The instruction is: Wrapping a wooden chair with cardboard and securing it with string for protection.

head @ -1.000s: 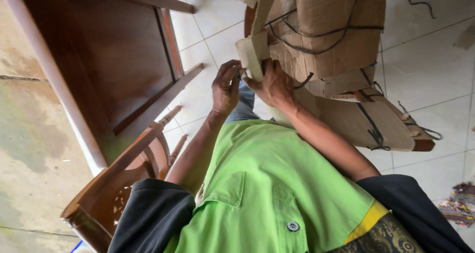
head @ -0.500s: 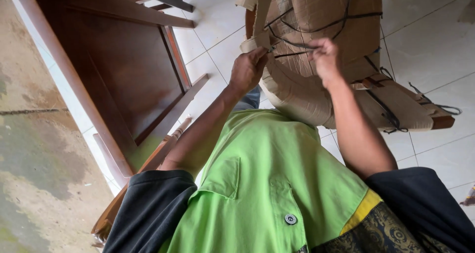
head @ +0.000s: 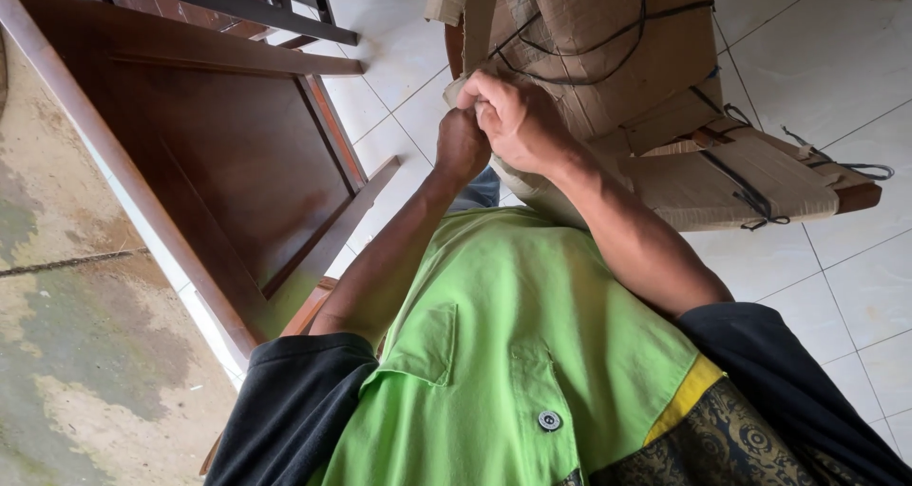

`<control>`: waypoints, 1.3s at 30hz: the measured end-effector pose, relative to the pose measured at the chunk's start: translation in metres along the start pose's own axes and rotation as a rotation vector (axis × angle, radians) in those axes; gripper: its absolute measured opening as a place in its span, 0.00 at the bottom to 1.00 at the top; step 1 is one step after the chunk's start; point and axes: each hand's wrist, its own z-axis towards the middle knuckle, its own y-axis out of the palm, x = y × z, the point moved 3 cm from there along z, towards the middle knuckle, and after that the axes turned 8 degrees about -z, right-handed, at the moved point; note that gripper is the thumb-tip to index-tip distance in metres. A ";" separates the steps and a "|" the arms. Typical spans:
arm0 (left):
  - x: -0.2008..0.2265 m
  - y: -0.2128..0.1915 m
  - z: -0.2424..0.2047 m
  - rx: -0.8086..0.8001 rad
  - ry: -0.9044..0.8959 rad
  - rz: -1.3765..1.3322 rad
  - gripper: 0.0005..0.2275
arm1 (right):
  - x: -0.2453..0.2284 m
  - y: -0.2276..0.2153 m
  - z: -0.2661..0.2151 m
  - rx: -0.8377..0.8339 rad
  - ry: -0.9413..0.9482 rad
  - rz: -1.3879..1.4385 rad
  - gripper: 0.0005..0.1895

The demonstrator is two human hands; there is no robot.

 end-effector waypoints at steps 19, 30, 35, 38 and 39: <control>-0.022 0.001 -0.010 -0.017 0.187 0.037 0.08 | -0.023 0.009 -0.014 0.150 0.031 0.129 0.09; 0.020 -0.031 -0.004 -0.002 0.221 -0.131 0.04 | -0.027 0.022 -0.007 0.148 0.082 0.139 0.10; 0.035 -0.029 -0.003 -0.034 0.211 -0.254 0.05 | 0.067 0.015 -0.003 0.365 0.155 0.561 0.15; 0.042 -0.031 0.001 -0.075 0.136 -0.330 0.08 | 0.115 -0.001 -0.022 0.199 0.468 0.269 0.31; 0.045 -0.032 0.001 -0.081 0.134 -0.328 0.08 | 0.106 0.002 -0.028 0.202 0.472 0.274 0.31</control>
